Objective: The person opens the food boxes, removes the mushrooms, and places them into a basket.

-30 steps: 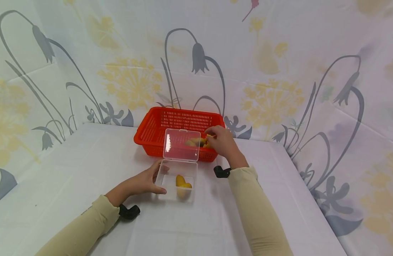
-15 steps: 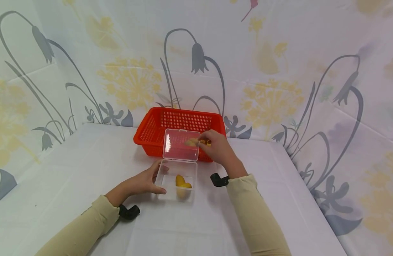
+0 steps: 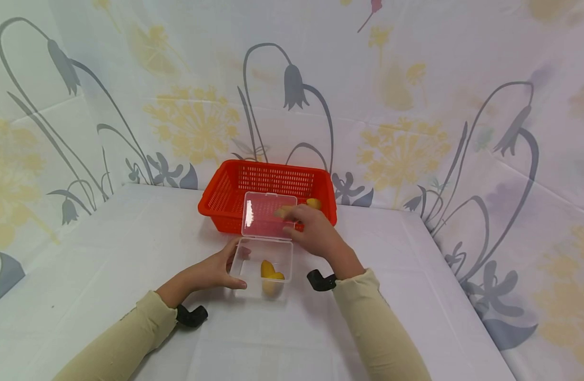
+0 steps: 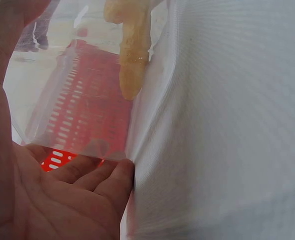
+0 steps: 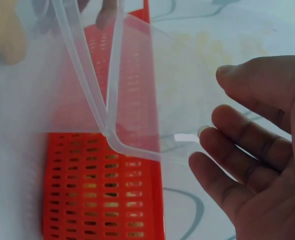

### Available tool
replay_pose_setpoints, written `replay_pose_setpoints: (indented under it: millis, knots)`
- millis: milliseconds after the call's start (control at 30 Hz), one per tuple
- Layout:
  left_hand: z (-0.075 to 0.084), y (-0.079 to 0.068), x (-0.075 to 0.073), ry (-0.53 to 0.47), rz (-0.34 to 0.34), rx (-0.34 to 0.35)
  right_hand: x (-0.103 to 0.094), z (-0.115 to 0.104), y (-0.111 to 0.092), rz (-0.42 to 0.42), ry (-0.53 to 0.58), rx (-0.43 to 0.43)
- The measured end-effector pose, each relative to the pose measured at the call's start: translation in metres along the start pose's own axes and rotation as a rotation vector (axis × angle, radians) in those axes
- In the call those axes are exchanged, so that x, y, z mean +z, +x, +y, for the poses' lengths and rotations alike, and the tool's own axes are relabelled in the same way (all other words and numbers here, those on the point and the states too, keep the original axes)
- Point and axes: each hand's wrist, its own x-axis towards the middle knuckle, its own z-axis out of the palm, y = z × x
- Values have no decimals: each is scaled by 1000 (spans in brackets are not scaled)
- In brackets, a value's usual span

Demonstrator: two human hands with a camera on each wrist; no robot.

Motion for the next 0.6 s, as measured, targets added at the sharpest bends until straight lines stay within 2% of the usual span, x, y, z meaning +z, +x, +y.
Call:
replay_pose_setpoints:
  millis: [300, 600]
  knots:
    - [0, 0, 1, -13, -3, -4, 9, -5, -5, -84, -12, -115]
    - [1, -1, 0, -19, -5, -3, 14, -11, -8, -237, 27, -123]
